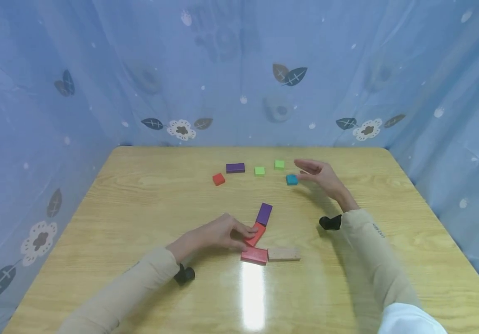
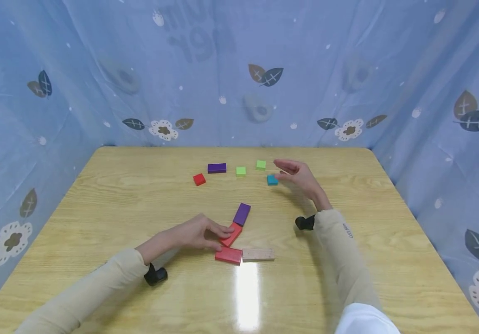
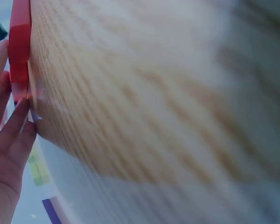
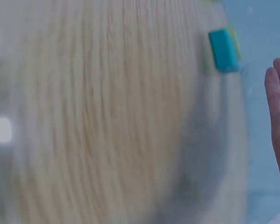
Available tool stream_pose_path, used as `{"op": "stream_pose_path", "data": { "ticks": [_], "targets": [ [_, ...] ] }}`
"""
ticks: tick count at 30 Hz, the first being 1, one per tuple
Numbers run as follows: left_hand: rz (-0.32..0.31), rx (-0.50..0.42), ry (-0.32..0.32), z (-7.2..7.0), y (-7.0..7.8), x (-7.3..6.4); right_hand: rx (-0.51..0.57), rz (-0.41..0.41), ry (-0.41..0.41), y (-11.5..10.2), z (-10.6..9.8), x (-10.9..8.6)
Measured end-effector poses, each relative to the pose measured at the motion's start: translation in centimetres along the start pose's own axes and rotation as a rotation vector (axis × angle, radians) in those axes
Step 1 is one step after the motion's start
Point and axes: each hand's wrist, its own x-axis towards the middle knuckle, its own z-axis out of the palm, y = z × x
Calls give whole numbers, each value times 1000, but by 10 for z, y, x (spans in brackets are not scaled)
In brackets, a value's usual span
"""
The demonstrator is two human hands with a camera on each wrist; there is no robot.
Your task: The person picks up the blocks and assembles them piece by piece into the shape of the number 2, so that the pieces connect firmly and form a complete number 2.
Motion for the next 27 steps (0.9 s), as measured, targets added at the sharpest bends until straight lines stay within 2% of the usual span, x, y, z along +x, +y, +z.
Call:
{"op": "stream_pose_path", "data": {
  "ticks": [3, 5, 8, 11, 16, 23, 27],
  "targets": [
    [-5, -9, -8, 4, 1, 0, 132, 33, 39, 16, -2, -3],
    [-9, -10, -10, 6, 1, -1, 197, 61, 38, 25, -2, -4],
    [-19, -21, -14, 7, 2, -1, 235, 106, 18, 32, -1, -6],
    [-18, -17, -9, 7, 3, -2, 171, 140, -26, 35, 1, -3],
    [-36, -26, 1, 4, 4, -3, 3, 167, -42, 32, 3, 6],
    [-59, -40, -2, 1, 3, -1, -112, 192, 8, 23, 7, 10],
    [-61, -50, 0, 1, 2, 0, -116, 211, 84, 23, 7, 11]
  ]
}}
